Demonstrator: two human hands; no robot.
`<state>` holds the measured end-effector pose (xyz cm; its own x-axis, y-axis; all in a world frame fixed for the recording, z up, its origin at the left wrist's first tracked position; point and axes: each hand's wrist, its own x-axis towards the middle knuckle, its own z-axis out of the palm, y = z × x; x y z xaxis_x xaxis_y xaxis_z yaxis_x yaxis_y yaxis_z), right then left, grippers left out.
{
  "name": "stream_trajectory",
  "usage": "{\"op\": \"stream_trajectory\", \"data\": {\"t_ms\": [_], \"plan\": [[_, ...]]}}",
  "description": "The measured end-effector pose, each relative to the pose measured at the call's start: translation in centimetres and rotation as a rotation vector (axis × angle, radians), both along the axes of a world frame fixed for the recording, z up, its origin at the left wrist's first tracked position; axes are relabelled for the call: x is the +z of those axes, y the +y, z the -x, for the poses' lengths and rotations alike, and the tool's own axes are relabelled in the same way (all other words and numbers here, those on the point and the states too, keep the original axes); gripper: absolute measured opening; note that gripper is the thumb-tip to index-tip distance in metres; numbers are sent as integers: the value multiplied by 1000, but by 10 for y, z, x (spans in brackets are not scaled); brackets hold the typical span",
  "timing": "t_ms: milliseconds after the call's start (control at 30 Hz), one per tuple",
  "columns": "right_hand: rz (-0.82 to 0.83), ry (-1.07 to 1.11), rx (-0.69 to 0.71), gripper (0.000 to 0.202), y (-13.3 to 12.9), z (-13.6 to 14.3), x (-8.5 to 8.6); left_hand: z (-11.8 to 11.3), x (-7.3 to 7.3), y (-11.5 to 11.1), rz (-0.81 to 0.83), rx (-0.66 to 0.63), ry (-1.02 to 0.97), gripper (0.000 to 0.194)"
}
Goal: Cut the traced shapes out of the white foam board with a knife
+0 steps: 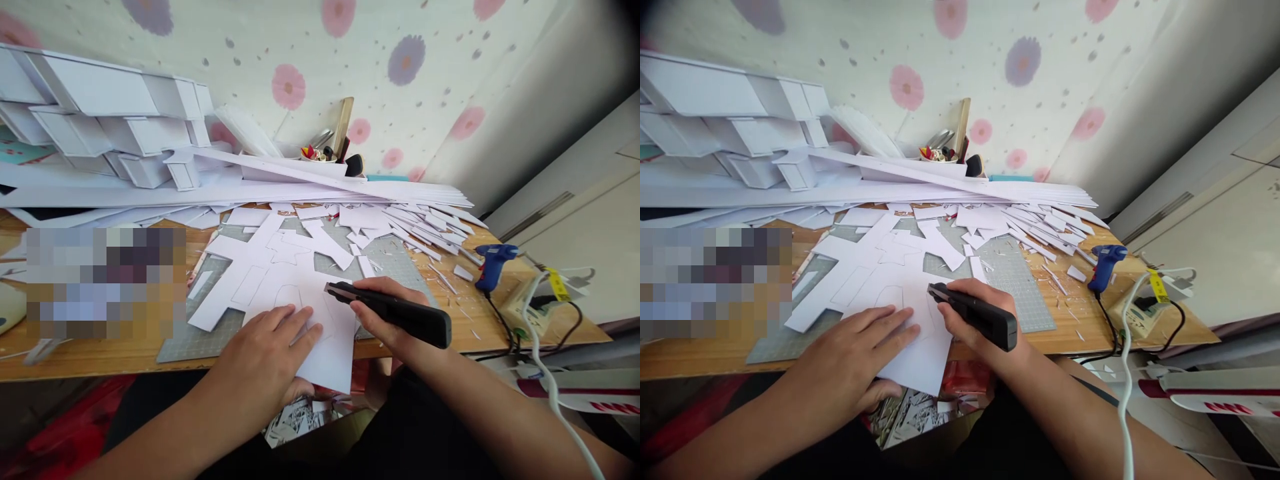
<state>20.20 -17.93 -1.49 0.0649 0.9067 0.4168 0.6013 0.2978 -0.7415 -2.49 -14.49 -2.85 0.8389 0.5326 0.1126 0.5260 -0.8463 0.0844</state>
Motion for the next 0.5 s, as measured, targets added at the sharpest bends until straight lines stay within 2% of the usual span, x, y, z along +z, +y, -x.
{"op": "stream_trajectory", "data": {"t_ms": [267,500], "plan": [[16,-7,-30,22,2,3,-8,-1,-6,2,-52,-16,13,66],[40,-94,-24,17,3,6,6,-1,-7,2,-63,-29,10,64]]}}
